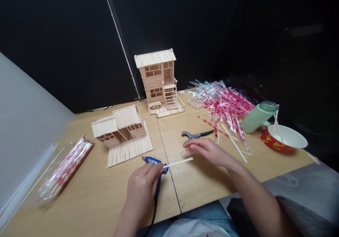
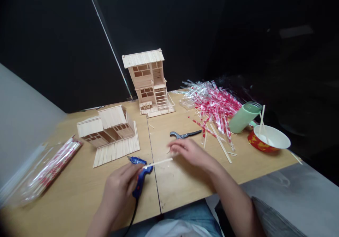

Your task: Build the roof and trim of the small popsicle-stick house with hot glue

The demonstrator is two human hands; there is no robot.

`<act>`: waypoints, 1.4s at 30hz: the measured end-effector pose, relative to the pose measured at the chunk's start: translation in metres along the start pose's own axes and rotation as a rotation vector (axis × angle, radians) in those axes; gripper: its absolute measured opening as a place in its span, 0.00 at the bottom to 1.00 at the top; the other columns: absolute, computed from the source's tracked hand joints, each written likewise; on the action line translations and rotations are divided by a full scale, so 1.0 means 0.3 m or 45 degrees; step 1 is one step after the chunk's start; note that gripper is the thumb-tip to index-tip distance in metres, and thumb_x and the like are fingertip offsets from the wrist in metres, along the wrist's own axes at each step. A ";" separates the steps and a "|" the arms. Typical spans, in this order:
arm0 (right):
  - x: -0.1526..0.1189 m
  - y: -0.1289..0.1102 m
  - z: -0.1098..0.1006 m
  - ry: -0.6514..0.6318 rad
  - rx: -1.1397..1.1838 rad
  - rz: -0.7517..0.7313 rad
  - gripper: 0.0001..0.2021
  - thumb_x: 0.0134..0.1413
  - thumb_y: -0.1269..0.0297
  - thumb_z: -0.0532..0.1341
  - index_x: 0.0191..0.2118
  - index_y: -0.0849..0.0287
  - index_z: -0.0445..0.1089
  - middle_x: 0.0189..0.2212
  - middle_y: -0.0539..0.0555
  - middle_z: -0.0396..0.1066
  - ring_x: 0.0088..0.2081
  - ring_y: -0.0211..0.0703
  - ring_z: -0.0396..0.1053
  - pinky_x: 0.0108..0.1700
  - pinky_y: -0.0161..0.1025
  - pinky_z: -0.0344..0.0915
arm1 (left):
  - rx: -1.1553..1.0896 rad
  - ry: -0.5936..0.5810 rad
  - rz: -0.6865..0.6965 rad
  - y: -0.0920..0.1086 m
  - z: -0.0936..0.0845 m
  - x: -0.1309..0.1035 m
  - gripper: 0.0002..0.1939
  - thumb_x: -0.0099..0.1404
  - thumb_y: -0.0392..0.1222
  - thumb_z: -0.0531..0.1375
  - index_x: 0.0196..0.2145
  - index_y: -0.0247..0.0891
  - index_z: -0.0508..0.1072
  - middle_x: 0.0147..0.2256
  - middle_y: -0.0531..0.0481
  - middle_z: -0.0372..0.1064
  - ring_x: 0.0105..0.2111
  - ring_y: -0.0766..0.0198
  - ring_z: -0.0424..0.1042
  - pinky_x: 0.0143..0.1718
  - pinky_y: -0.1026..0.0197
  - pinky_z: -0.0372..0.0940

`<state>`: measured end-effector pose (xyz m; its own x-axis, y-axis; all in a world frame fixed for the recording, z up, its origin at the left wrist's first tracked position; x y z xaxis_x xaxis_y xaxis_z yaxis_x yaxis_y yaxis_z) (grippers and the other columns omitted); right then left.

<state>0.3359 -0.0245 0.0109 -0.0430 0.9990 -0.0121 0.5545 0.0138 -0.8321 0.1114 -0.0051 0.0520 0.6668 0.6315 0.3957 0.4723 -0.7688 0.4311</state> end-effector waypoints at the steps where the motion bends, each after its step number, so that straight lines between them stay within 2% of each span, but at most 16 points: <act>1: 0.003 0.051 -0.062 0.106 -0.195 0.021 0.23 0.60 0.54 0.57 0.58 0.56 0.67 0.55 0.60 0.70 0.58 0.52 0.65 0.58 0.47 0.60 | -0.080 0.036 -0.105 -0.034 -0.010 -0.007 0.12 0.71 0.40 0.53 0.43 0.41 0.76 0.36 0.47 0.76 0.35 0.60 0.74 0.35 0.61 0.68; 2: 0.005 0.107 -0.099 0.114 -0.412 0.079 0.36 0.51 0.53 0.65 0.65 0.56 0.59 0.63 0.63 0.60 0.65 0.58 0.54 0.63 0.52 0.53 | -0.163 0.074 -0.215 -0.068 -0.021 -0.014 0.12 0.70 0.41 0.54 0.42 0.40 0.77 0.36 0.47 0.76 0.35 0.61 0.74 0.36 0.61 0.68; 3: 0.004 0.172 -0.125 0.083 -0.589 0.192 0.47 0.40 0.51 0.70 0.67 0.57 0.55 0.67 0.65 0.52 0.68 0.65 0.46 0.65 0.57 0.47 | -0.239 0.114 -0.319 -0.099 -0.030 -0.021 0.12 0.70 0.43 0.54 0.41 0.40 0.77 0.35 0.47 0.76 0.34 0.61 0.75 0.36 0.62 0.68; 5: 0.001 0.259 -0.140 -0.042 -0.779 0.311 0.56 0.33 0.52 0.73 0.69 0.58 0.49 0.69 0.67 0.46 0.69 0.68 0.42 0.66 0.62 0.42 | -0.367 0.191 -0.487 -0.146 -0.045 -0.033 0.13 0.68 0.45 0.55 0.40 0.39 0.78 0.32 0.47 0.76 0.31 0.61 0.74 0.35 0.61 0.69; 7: 0.007 0.271 -0.134 -0.112 -0.837 0.266 0.51 0.38 0.53 0.70 0.69 0.58 0.50 0.67 0.66 0.50 0.66 0.65 0.50 0.66 0.61 0.42 | -0.501 0.231 -0.610 -0.171 -0.041 -0.036 0.14 0.67 0.47 0.56 0.41 0.38 0.78 0.28 0.48 0.74 0.28 0.62 0.72 0.32 0.62 0.68; 10: 0.025 0.222 -0.120 -0.114 -0.870 0.124 0.40 0.43 0.62 0.66 0.65 0.59 0.57 0.60 0.64 0.63 0.60 0.60 0.62 0.63 0.55 0.50 | -0.759 0.210 -0.751 -0.182 -0.003 -0.029 0.15 0.67 0.48 0.57 0.43 0.36 0.77 0.24 0.51 0.70 0.23 0.66 0.68 0.27 0.65 0.65; 12: 0.030 0.200 -0.118 -0.071 -0.894 0.128 0.36 0.44 0.69 0.63 0.63 0.63 0.61 0.55 0.66 0.68 0.56 0.59 0.66 0.59 0.50 0.57 | -0.898 0.185 -0.807 -0.180 0.022 -0.020 0.17 0.66 0.50 0.58 0.43 0.34 0.76 0.23 0.52 0.67 0.20 0.68 0.65 0.23 0.66 0.62; 14: 0.025 0.174 -0.125 0.061 -0.866 0.150 0.33 0.45 0.73 0.60 0.61 0.66 0.62 0.54 0.68 0.68 0.54 0.59 0.67 0.55 0.47 0.61 | -0.950 0.178 -0.829 -0.177 0.031 -0.010 0.18 0.65 0.50 0.59 0.43 0.33 0.76 0.23 0.52 0.67 0.19 0.70 0.62 0.21 0.68 0.59; 17: -0.007 0.107 -0.097 0.229 -0.607 0.103 0.26 0.49 0.71 0.58 0.57 0.67 0.65 0.52 0.68 0.70 0.52 0.58 0.68 0.54 0.48 0.62 | -0.941 0.180 -0.816 -0.171 0.027 0.009 0.18 0.65 0.49 0.59 0.44 0.33 0.76 0.24 0.51 0.68 0.20 0.70 0.62 0.21 0.68 0.58; 19: -0.034 0.060 -0.028 0.169 -0.281 0.083 0.18 0.54 0.67 0.57 0.51 0.65 0.69 0.45 0.62 0.74 0.45 0.54 0.71 0.49 0.46 0.65 | -0.939 0.171 -0.799 -0.162 0.027 0.027 0.18 0.66 0.49 0.58 0.45 0.33 0.76 0.25 0.50 0.69 0.21 0.70 0.63 0.21 0.68 0.58; 21: -0.062 0.017 0.048 0.080 0.068 0.122 0.16 0.60 0.60 0.57 0.49 0.62 0.71 0.40 0.57 0.75 0.40 0.50 0.72 0.44 0.43 0.66 | -0.924 0.153 -0.773 -0.148 0.030 0.049 0.18 0.66 0.48 0.58 0.47 0.33 0.76 0.25 0.51 0.69 0.21 0.69 0.65 0.22 0.68 0.59; 25: -0.090 -0.057 0.140 0.023 0.386 0.155 0.17 0.60 0.54 0.60 0.49 0.60 0.72 0.43 0.56 0.75 0.44 0.50 0.71 0.48 0.42 0.65 | -0.755 0.158 -0.655 -0.104 0.017 0.102 0.17 0.68 0.45 0.56 0.48 0.35 0.77 0.26 0.50 0.70 0.25 0.67 0.69 0.26 0.67 0.63; 29: -0.083 -0.082 0.156 0.032 0.462 0.151 0.17 0.60 0.53 0.60 0.48 0.59 0.72 0.46 0.57 0.74 0.48 0.51 0.70 0.52 0.43 0.63 | -0.439 0.100 -0.515 -0.046 0.011 0.153 0.15 0.67 0.38 0.55 0.47 0.38 0.78 0.31 0.48 0.76 0.31 0.63 0.73 0.35 0.63 0.67; 32: -0.074 -0.091 0.148 0.041 0.409 0.129 0.15 0.61 0.53 0.59 0.46 0.59 0.72 0.41 0.55 0.75 0.43 0.49 0.70 0.46 0.41 0.64 | -0.282 -0.001 -0.458 -0.015 0.026 0.183 0.16 0.67 0.36 0.53 0.47 0.39 0.78 0.33 0.47 0.78 0.34 0.61 0.75 0.39 0.61 0.67; 36: -0.068 -0.094 0.137 0.074 0.319 0.121 0.15 0.62 0.52 0.57 0.40 0.60 0.71 0.29 0.51 0.72 0.33 0.44 0.68 0.36 0.37 0.61 | -0.192 -0.057 -0.441 -0.002 0.034 0.201 0.16 0.68 0.36 0.53 0.47 0.40 0.78 0.36 0.46 0.79 0.36 0.59 0.76 0.39 0.61 0.66; 42: -0.058 -0.083 0.135 0.162 0.218 0.102 0.14 0.62 0.53 0.57 0.31 0.59 0.66 0.27 0.51 0.71 0.31 0.44 0.67 0.35 0.37 0.60 | -0.016 -0.113 -0.425 0.012 0.048 0.222 0.15 0.68 0.36 0.52 0.45 0.40 0.78 0.38 0.45 0.79 0.36 0.59 0.76 0.38 0.61 0.65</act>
Point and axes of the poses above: each hand's wrist, its own x-axis towards the middle knuckle, its own z-axis out of the palm, y = z × x, the point moved 9 cm from there along x, towards the middle knuckle
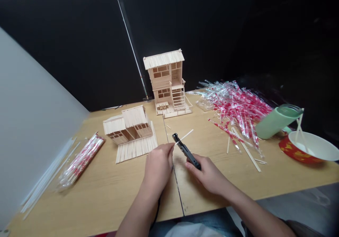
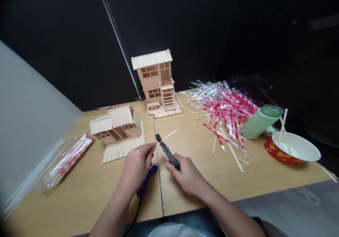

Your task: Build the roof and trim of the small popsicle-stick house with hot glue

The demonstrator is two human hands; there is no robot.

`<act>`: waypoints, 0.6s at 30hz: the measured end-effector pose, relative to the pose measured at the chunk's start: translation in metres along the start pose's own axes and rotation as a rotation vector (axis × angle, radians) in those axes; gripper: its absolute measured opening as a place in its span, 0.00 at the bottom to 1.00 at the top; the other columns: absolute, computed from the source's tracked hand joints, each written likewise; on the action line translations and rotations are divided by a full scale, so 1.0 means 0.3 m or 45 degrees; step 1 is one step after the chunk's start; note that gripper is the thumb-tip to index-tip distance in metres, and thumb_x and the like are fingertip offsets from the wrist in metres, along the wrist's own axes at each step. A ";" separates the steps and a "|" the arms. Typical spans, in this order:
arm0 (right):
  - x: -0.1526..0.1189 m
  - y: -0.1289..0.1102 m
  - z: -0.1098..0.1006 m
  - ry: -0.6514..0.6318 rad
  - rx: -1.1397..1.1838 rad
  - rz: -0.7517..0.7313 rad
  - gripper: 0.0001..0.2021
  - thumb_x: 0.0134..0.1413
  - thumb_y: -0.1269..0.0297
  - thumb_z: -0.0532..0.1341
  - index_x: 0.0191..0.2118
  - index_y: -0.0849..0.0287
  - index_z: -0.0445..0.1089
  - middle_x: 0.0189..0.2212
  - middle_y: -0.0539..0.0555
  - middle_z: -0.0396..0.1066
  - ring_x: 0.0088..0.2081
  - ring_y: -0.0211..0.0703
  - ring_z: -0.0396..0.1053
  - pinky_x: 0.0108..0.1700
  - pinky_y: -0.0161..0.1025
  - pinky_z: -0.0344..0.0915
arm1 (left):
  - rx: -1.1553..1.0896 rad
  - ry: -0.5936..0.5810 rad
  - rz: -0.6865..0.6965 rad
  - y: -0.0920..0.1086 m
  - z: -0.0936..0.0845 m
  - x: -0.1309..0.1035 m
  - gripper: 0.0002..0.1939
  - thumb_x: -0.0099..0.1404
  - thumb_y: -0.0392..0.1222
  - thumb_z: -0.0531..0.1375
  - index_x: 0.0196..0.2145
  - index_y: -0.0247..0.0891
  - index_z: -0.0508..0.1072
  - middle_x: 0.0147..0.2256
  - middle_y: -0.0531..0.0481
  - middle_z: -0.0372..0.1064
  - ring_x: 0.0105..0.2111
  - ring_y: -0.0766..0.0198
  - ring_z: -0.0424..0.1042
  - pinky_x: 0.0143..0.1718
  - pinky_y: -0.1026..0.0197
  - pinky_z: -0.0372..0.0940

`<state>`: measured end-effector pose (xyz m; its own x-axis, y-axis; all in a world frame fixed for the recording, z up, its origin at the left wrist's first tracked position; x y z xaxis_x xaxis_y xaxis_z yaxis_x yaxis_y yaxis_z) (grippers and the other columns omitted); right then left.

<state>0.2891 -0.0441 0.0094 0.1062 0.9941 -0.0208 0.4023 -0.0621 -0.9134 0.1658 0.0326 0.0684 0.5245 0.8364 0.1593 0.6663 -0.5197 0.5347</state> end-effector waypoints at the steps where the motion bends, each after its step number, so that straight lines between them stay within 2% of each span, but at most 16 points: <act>1: 0.002 0.006 -0.001 0.015 -0.017 0.011 0.15 0.62 0.53 0.57 0.30 0.59 0.65 0.25 0.51 0.71 0.30 0.44 0.67 0.34 0.37 0.60 | 0.045 -0.012 -0.007 0.004 0.004 0.005 0.15 0.69 0.36 0.52 0.44 0.40 0.78 0.37 0.45 0.79 0.36 0.58 0.76 0.37 0.61 0.64; 8: 0.005 0.050 -0.002 0.024 0.001 0.128 0.16 0.61 0.52 0.56 0.27 0.57 0.63 0.13 0.46 0.62 0.20 0.41 0.62 0.25 0.36 0.57 | 0.199 -0.093 -0.019 0.029 0.028 0.035 0.14 0.70 0.38 0.52 0.40 0.40 0.78 0.34 0.45 0.78 0.33 0.57 0.76 0.32 0.61 0.60; 18: -0.009 0.121 0.014 0.059 0.030 0.216 0.20 0.60 0.45 0.54 0.25 0.55 0.60 0.11 0.46 0.59 0.16 0.40 0.60 0.23 0.36 0.56 | 0.301 -0.181 -0.032 0.029 0.073 0.043 0.12 0.70 0.39 0.51 0.39 0.40 0.76 0.35 0.44 0.77 0.34 0.56 0.76 0.32 0.61 0.61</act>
<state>0.2996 -0.0486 -0.0254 0.2131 0.9643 -0.1573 0.3539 -0.2263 -0.9075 0.1901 0.0351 0.0569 0.5643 0.8253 0.0212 0.7766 -0.5393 0.3257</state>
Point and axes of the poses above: each hand's wrist, its own x-axis towards the middle knuckle, its own z-axis out of the palm, y = z × x, the point moved 9 cm from there along x, towards the middle knuckle
